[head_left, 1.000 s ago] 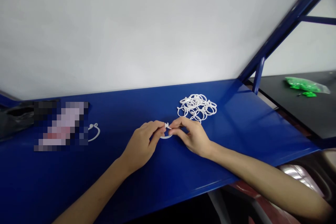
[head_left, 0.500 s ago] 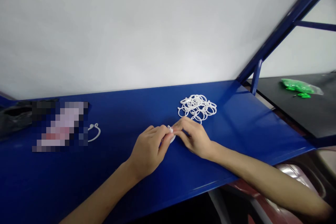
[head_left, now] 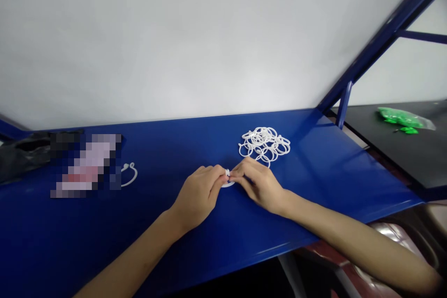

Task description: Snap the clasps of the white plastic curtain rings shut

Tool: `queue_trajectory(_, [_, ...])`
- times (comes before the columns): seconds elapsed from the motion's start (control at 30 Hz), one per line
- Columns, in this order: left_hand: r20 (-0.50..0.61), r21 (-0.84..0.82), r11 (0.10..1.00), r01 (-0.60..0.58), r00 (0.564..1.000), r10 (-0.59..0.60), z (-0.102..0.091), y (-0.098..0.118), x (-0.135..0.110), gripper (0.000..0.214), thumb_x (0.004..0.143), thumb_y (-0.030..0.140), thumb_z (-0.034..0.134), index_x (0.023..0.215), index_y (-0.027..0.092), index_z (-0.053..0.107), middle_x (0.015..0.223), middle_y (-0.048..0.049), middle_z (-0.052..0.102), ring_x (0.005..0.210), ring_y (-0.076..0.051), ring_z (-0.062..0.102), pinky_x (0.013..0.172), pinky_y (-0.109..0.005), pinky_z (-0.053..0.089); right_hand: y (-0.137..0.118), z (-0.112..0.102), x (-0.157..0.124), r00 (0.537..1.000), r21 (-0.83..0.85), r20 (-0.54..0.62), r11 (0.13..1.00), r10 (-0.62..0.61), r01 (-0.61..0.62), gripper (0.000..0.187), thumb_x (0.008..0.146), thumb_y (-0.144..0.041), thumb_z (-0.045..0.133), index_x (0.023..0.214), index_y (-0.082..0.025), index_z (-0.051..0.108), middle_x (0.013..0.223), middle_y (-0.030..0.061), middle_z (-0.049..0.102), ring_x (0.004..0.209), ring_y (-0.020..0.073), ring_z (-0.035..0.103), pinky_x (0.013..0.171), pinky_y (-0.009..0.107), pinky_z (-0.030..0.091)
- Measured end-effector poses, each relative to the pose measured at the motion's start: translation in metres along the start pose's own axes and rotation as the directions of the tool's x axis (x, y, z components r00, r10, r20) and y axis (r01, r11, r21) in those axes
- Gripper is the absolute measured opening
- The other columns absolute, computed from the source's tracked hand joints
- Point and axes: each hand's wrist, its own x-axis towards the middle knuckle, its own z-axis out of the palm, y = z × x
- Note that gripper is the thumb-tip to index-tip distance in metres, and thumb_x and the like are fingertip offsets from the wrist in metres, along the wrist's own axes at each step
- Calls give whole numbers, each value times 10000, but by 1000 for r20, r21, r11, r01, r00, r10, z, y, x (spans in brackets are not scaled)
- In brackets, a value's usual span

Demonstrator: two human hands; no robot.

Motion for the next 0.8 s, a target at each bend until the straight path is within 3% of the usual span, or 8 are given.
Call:
queue_trajectory(0.3, [24,201,960,-193,981,192,-4,-3,1,328,1008,193,342,753,211,548,643,7,605,616,-161,536,643,-314,420,-8,2,0,996,-58,49,995,-74,77,116,1020,-183,489,1000,-192,602,896,65,702,818,171,612,740,302,538])
queue_trajectory(0.4, [36,263,950,-168,986,164,-14,-8,7,264,1016,273,392,1011,215,650,860,-33,729,774,-198,621,746,-354,452,-6,-3,8,999,-215,1,976,41,-40,156,1019,-251,494,933,-187,607,849,69,699,783,177,625,710,303,523])
queue_trajectory(0.47, [-1,338,938,-83,996,89,-28,-16,11,293,1005,289,412,1182,230,638,1025,-58,751,896,-235,646,831,-399,460,-2,-16,13,980,-397,-91,897,174,-196,174,993,-270,509,886,-181,614,823,77,698,755,189,628,680,306,496])
queue_trajectory(0.53, [-67,435,897,72,997,-48,-46,-28,12,343,975,231,402,1235,218,625,1070,-77,745,962,-265,649,895,-437,460,6,-37,18,913,-564,-218,719,345,-406,174,952,-281,536,844,-177,624,806,86,704,729,204,635,642,302,456])
queue_trajectory(0.6, [-83,557,799,226,973,-217,-69,-44,10,404,904,169,415,1257,177,612,1143,-118,716,1066,-317,623,925,-467,460,16,-60,20,784,-653,-317,477,534,-589,170,921,-300,555,847,-177,648,800,89,713,687,212,638,601,295,412])
queue_trajectory(0.67, [-59,656,686,313,928,-367,-90,-64,4,458,902,194,389,1316,102,563,1230,-193,656,1136,-377,586,943,-516,455,26,-77,20,673,-682,-357,311,647,-661,182,898,-316,559,847,-183,673,777,94,713,679,228,648,587,295,388])
queue_trajectory(0.73, [-64,699,599,391,868,-493,-107,-84,-5,483,890,232,403,1324,70,544,1261,-242,609,1208,-428,541,936,-554,456,33,-86,19,622,-694,-349,253,701,-674,203,883,-339,560,843,-190,692,765,98,713,694,245,661,590,301,385])
queue_trajectory(0.8, [-20,697,584,416,826,-564,-116,-101,-15,473,876,287,450,1284,84,577,1246,-250,614,1188,-449,554,932,-587,448,37,-87,18,607,-704,-321,246,727,-666,217,874,-354,557,841,-196,702,768,102,715,709,259,670,593,308,392])
